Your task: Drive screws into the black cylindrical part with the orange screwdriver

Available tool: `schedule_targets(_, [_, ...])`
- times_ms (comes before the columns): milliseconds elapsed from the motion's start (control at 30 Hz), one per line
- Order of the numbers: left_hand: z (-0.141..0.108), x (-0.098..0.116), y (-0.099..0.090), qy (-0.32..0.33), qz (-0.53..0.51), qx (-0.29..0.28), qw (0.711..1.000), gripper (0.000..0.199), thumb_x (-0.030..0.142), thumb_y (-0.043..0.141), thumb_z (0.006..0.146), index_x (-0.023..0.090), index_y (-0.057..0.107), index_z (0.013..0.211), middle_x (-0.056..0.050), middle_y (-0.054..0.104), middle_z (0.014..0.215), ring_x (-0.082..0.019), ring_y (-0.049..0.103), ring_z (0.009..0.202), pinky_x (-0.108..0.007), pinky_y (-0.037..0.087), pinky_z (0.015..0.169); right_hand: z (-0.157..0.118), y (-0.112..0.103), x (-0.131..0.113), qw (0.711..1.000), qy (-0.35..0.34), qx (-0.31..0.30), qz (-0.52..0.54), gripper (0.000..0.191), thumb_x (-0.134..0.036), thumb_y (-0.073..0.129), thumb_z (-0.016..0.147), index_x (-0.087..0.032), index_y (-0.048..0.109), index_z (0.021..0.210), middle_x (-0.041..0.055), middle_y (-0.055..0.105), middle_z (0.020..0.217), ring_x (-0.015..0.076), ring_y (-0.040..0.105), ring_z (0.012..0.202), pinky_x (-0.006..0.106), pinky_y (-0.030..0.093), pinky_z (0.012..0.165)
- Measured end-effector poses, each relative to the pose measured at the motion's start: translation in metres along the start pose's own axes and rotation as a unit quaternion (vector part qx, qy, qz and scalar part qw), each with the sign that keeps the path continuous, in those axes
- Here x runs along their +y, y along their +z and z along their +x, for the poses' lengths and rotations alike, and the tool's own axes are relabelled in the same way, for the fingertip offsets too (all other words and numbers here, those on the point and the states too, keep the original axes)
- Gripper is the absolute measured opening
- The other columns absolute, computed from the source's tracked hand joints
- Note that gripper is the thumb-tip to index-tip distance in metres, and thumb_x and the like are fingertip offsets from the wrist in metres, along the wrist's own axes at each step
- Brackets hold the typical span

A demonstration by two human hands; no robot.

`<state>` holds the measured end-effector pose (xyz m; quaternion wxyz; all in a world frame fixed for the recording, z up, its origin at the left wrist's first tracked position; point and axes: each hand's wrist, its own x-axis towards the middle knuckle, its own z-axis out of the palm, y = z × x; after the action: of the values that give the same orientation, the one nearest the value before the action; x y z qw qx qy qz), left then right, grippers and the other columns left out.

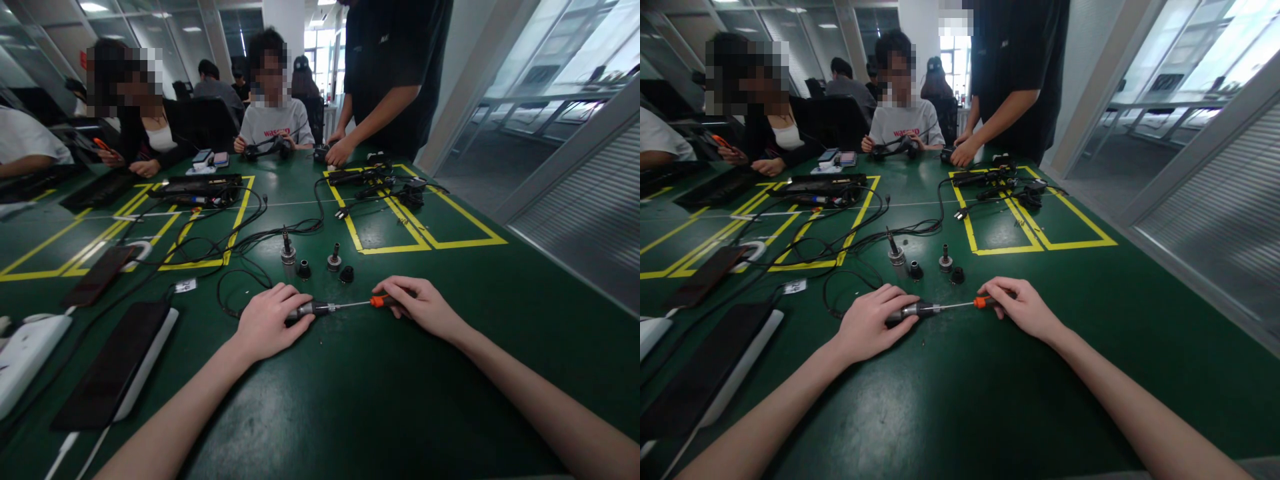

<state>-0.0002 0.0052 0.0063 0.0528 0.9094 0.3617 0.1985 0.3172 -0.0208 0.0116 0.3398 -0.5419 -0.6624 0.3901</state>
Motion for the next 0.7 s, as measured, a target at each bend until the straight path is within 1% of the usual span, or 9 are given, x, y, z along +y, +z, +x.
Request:
schedule_targets(200, [-0.0001, 0.0001, 0.0001, -0.003, 0.000, -0.001, 1.000, 0.027, 0.038, 0.062, 0.099, 0.021, 0.074, 0.116, -0.005, 0.075, 0.102, -0.021, 0.068, 0.092, -0.034, 0.058, 0.075, 0.0009, 0.0004, -0.0005, 0.999, 0.015, 0.005, 0.040, 0.053, -0.070, 0.065, 0.089, -0.019, 0.076, 0.098, 0.0017, 0.065, 0.064, 0.0136, 0.050, 0.050, 0.028, 0.040, 0.046])
schedule_targets(300, [-0.0002, -0.0001, 0.0003, -0.002, 0.000, -0.002, 1.000, 0.028, 0.039, 0.061, 0.099, 0.021, 0.073, 0.117, -0.005, 0.075, 0.101, -0.021, 0.068, 0.092, -0.034, 0.058, 0.076, 0.0015, -0.0003, 0.0008, 0.998, 0.020, 0.006, 0.061, 0.049, -0.066, 0.071, 0.086, -0.019, 0.075, 0.101, 0.0005, 0.064, 0.063, 0.0137, 0.050, 0.050, 0.028, 0.043, 0.047])
schedule_targets(400, [-0.0003, -0.0002, 0.0003, -0.002, -0.001, -0.004, 1.000, 0.029, 0.039, 0.060, 0.099, 0.022, 0.073, 0.117, -0.005, 0.075, 0.101, -0.021, 0.068, 0.092, -0.034, 0.059, 0.077, 0.0019, -0.0016, 0.0022, 0.998, 0.019, 0.011, 0.066, 0.048, -0.064, 0.075, 0.083, -0.020, 0.075, 0.102, 0.0016, 0.067, 0.067, 0.0141, 0.053, 0.052, 0.029, 0.046, 0.049])
schedule_targets(567, [-0.0003, 0.0002, 0.0001, -0.001, -0.004, -0.003, 1.000, 0.028, 0.039, 0.060, 0.099, 0.022, 0.073, 0.117, -0.005, 0.075, 0.101, -0.021, 0.068, 0.091, -0.034, 0.059, 0.077, 0.0028, -0.0032, 0.0033, 0.998, 0.019, 0.005, 0.054, 0.053, -0.068, 0.074, 0.082, -0.020, 0.075, 0.103, 0.0054, 0.072, 0.074, 0.0172, 0.060, 0.059, 0.030, 0.050, 0.052])
schedule_targets(700, [-0.0005, 0.0002, 0.0001, -0.002, -0.005, 0.000, 1.000, 0.027, 0.039, 0.061, 0.099, 0.022, 0.073, 0.117, -0.005, 0.075, 0.101, -0.021, 0.068, 0.092, -0.034, 0.058, 0.077, 0.0033, -0.0051, 0.0016, 0.999, 0.019, 0.001, 0.039, 0.056, -0.072, 0.074, 0.080, -0.019, 0.077, 0.099, 0.0075, 0.075, 0.079, 0.0176, 0.060, 0.060, 0.032, 0.051, 0.055])
